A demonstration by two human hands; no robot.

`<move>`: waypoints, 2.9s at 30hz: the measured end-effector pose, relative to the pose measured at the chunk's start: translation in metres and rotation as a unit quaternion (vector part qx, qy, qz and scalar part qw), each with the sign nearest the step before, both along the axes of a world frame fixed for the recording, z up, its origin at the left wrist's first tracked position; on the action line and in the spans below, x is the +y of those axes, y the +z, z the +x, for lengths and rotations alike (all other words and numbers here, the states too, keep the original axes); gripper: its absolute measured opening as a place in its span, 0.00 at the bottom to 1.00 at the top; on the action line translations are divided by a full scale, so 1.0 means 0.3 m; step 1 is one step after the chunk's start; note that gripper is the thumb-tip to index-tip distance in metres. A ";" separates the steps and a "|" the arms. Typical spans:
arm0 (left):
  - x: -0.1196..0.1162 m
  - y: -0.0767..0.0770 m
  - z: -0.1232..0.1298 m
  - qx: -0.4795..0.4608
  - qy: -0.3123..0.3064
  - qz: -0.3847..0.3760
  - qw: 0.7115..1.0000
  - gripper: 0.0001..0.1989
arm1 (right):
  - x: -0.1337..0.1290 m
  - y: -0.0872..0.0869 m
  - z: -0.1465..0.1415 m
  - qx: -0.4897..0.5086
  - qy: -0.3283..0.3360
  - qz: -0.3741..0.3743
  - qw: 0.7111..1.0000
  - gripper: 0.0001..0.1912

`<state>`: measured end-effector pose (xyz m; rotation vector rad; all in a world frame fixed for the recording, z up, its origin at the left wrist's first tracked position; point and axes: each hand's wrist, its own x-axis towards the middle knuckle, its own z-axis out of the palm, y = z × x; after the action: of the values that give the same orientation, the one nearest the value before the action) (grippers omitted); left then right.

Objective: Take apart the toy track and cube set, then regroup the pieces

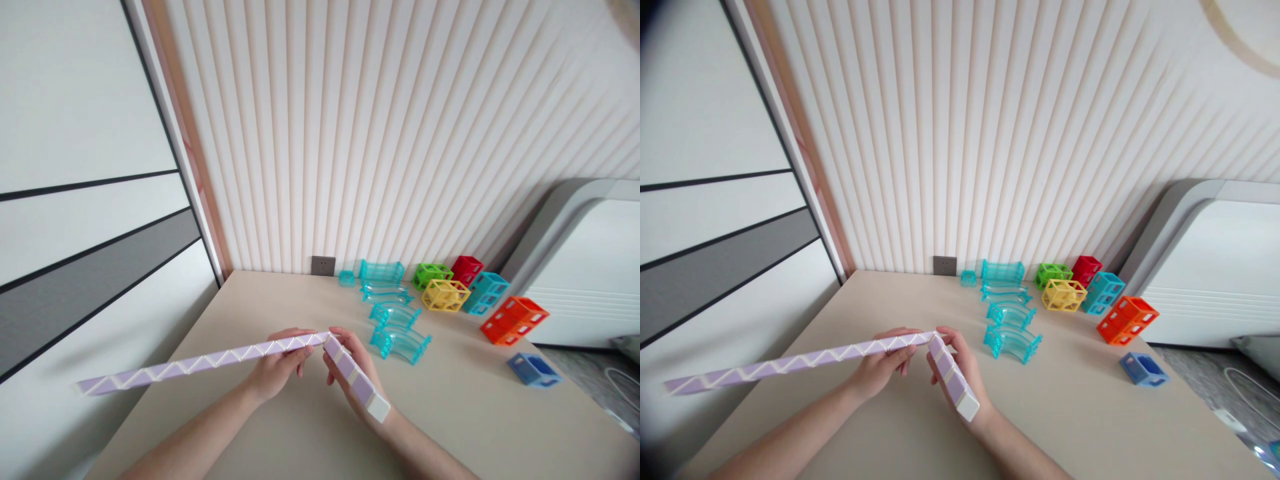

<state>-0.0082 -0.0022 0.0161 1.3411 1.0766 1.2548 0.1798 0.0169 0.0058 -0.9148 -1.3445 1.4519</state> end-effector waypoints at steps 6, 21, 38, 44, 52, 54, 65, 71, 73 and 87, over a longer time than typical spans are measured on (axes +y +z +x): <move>-0.003 0.001 0.006 -0.013 -0.029 -0.016 0.999 0.22 | -0.011 -0.002 0.023 -0.057 -0.008 0.061 0.996 0.26; -0.002 -0.011 0.002 0.001 -0.066 0.019 0.998 0.16 | -0.022 0.011 0.030 -0.089 0.005 0.047 0.995 0.29; -0.010 -0.009 0.007 0.002 -0.066 0.012 0.998 0.17 | -0.021 0.014 0.026 -0.097 -0.021 0.066 0.993 0.31; -0.009 -0.014 0.013 0.002 -0.055 0.031 0.998 0.15 | -0.033 0.030 0.022 -0.096 -0.007 0.034 0.995 0.35; -0.005 -0.028 0.011 -0.049 -0.054 0.019 0.997 0.16 | -0.033 0.027 0.004 -0.055 -0.011 0.016 0.998 0.34; -0.003 -0.028 0.009 -0.048 -0.056 0.017 0.997 0.17 | -0.024 0.036 0.009 -0.038 -0.013 0.009 0.999 0.34; -0.002 -0.033 0.005 -0.056 -0.061 0.014 0.996 0.18 | -0.009 0.032 0.008 0.129 0.055 -0.148 0.979 0.28; 0.002 -0.019 0.011 -0.051 -0.094 -0.022 0.994 0.21 | -0.010 0.034 0.009 0.136 0.074 -0.139 0.978 0.27; -0.001 -0.017 0.020 -0.055 -0.107 -0.037 0.992 0.22 | -0.009 0.035 0.009 0.132 0.066 -0.129 0.981 0.26; 0.006 -0.031 0.016 -0.203 0.006 -0.027 0.979 0.27 | 0.041 0.076 0.056 0.224 -0.224 -0.043 0.948 0.30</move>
<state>-0.0034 -0.0004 0.0067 0.9816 0.8236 1.4218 0.1967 0.0292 0.0287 -0.8158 -0.6873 1.2653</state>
